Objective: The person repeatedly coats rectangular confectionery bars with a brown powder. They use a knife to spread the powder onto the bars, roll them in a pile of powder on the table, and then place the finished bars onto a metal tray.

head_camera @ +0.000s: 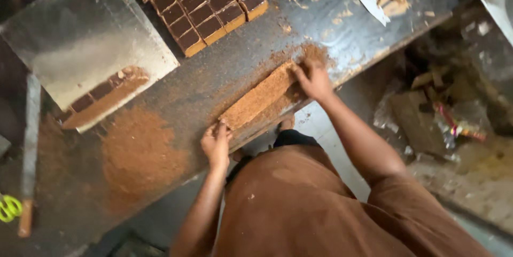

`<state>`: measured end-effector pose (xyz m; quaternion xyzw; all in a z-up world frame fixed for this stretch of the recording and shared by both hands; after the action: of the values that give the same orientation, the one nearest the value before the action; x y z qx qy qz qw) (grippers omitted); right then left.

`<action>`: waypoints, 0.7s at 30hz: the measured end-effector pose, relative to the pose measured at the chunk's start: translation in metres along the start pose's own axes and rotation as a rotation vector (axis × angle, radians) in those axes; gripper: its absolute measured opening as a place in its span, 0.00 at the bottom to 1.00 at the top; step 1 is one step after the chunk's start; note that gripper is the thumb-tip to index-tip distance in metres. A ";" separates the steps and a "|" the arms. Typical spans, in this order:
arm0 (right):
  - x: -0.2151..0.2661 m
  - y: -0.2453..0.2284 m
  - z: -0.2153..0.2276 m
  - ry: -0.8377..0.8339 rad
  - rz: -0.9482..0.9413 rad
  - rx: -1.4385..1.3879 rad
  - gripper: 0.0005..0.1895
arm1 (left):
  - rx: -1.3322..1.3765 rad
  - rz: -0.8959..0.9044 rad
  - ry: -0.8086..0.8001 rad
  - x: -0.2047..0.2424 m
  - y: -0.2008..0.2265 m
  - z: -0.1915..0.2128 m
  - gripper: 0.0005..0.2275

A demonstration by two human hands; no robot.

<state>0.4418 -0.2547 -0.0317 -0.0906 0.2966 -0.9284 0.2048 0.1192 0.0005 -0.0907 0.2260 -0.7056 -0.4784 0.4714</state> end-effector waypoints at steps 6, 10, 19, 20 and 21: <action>-0.041 -0.022 -0.005 -0.195 -0.009 -0.047 0.26 | 0.081 0.144 0.142 -0.009 0.000 0.004 0.12; -0.095 -0.037 -0.016 -0.417 0.026 0.144 0.27 | -0.084 0.275 0.120 -0.038 0.014 0.006 0.14; -0.105 -0.111 -0.003 -0.721 0.561 0.231 0.44 | -0.845 -0.063 0.033 -0.023 0.112 -0.025 0.27; -0.088 -0.126 0.001 -0.752 0.703 0.168 0.55 | -0.935 -0.118 0.014 -0.008 0.119 -0.040 0.39; -0.080 -0.132 -0.001 -0.733 0.724 0.236 0.57 | -1.028 -0.179 -0.008 0.002 0.128 -0.056 0.52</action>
<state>0.4701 -0.1220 0.0419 -0.2773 0.1113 -0.7327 0.6114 0.1844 0.0295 0.0296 0.0229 -0.3591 -0.8024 0.4761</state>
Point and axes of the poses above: each hand's wrist, its own x-axis away from the middle knuckle, its own z-axis out of the back of the hand, y = z × x, the point moved 9 cm from there along -x, towards the middle knuckle, and after that the axes turned 7 degrees about x, right-handed, at the moved point
